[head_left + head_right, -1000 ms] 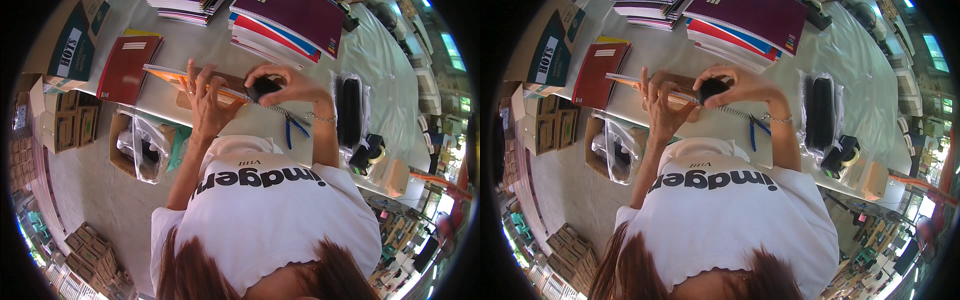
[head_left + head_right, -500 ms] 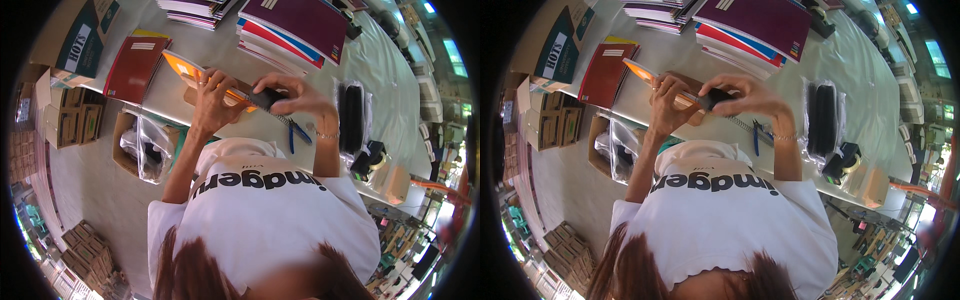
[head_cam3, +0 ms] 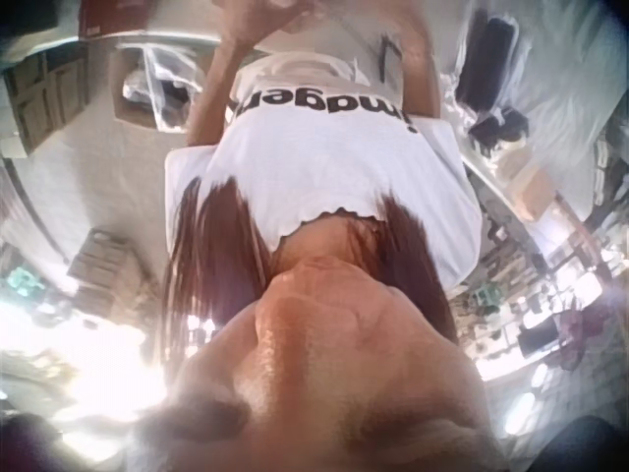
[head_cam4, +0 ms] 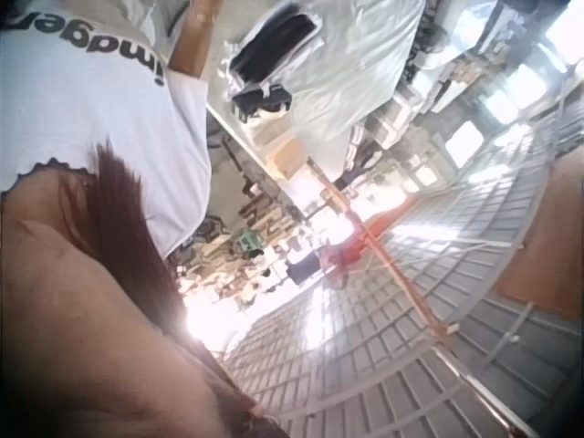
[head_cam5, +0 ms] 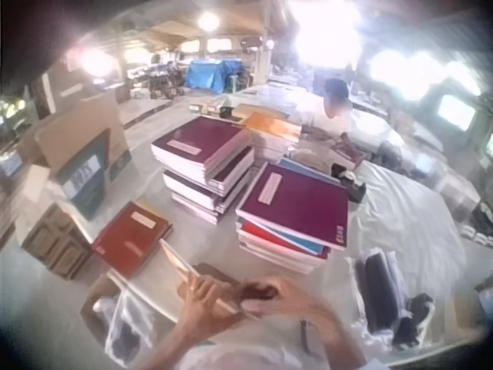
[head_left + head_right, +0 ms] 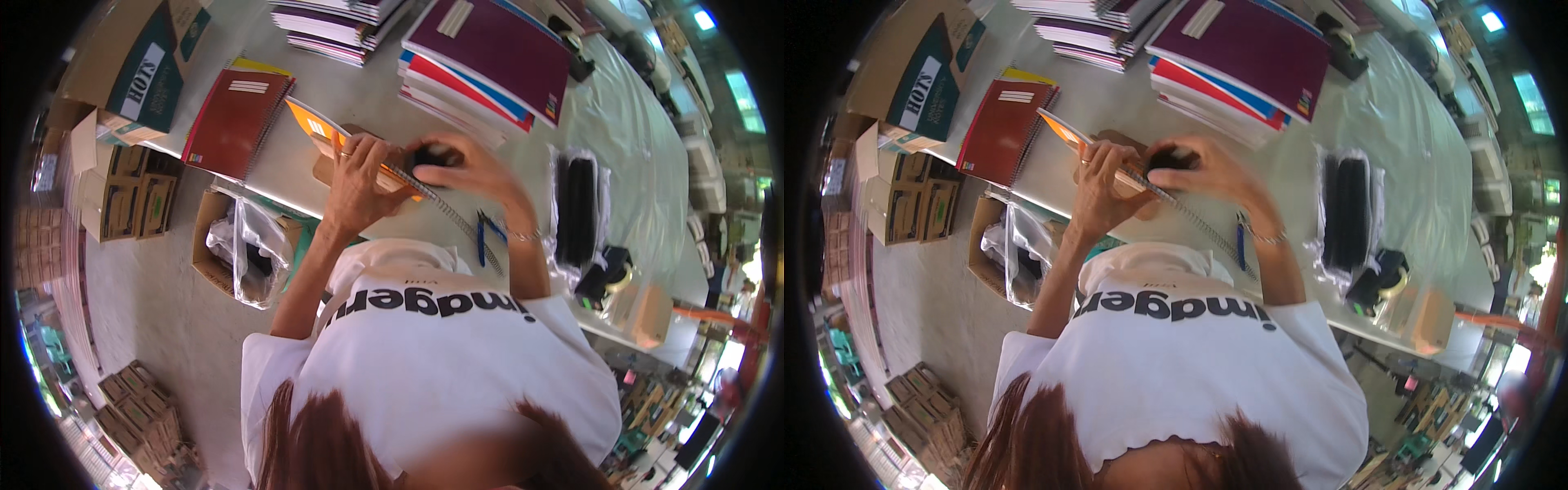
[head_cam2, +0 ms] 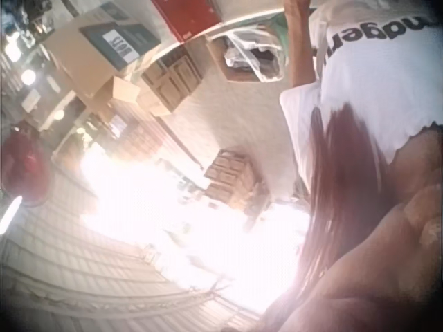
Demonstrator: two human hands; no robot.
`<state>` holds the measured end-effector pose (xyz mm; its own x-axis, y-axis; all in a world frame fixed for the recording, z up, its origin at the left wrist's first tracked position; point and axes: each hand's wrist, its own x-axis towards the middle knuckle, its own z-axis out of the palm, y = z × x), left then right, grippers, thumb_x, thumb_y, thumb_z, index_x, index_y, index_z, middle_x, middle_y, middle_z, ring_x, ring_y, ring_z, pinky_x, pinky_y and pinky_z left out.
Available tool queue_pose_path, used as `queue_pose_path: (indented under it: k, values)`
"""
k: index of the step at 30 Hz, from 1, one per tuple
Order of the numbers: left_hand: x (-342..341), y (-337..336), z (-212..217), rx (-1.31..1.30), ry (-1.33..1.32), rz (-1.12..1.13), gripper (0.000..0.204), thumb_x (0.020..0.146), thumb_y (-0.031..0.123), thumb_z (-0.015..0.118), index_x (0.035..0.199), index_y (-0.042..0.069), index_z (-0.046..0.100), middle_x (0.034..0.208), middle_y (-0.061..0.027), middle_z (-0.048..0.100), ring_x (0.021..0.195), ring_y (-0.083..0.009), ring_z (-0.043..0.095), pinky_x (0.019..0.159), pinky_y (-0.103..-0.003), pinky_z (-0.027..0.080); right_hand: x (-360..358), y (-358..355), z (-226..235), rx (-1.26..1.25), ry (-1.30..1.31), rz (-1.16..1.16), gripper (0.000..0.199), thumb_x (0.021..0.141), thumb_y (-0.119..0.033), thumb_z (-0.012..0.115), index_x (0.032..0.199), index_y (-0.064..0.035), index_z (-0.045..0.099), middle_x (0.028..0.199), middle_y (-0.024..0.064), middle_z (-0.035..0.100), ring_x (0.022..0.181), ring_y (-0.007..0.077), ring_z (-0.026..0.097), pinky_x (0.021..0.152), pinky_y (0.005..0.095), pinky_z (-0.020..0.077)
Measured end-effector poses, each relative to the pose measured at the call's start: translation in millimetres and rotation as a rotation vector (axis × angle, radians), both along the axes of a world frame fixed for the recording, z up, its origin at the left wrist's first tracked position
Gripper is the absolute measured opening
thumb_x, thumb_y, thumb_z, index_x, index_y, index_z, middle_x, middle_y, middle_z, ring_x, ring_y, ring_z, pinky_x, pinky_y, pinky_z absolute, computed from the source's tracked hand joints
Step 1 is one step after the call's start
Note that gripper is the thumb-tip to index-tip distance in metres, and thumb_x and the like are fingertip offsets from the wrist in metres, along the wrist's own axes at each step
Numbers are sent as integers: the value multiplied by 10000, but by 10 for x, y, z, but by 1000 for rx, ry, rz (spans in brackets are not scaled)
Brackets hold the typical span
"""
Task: The person spiral binds notebooks by threading a metal coil through punched holes in the paper and covers, using pliers to trim and bend the wire ends, and placing the finished notebooks into a stack.
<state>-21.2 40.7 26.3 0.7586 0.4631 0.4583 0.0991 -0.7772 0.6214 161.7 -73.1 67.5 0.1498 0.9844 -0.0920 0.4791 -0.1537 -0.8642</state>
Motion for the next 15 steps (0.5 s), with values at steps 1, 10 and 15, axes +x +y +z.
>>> queue_pose_path:
  k: [1, 10, 15]
  values:
    - [-27, -25, -1, -16, 70, 8, 590, 572, 260, 854, 1069, 115, 571, 1018, -57, 575, 1101, -291, 498, 1105, -581, 187, -74, -120, 105, 13, 204, 14, 413, 792, -215, 751, 1160, -59, 645, 1126, 56, 610, 1023, 181, 607, 907, 309, 470]
    - [-24, 48, 16, 86, 21, 87, 784, 552, 275, 842, 1256, 177, 511, 1135, -34, 550, 1158, -257, 489, 1096, -531, 183, -176, 10, 363, 71, 81, 111, 414, 759, -205, 785, 1138, -87, 665, 1166, 56, 553, 1092, 174, 555, 896, 304, 469]
    - [-144, 134, -91, 111, 64, 150, 799, 546, 277, 844, 1267, 189, 509, 1132, -28, 551, 1175, -253, 480, 1091, -513, 190, -243, 75, 233, 95, 136, 116, 375, 787, -200, 767, 1126, -79, 663, 1111, 60, 574, 1033, 180, 572, 871, 305, 474]
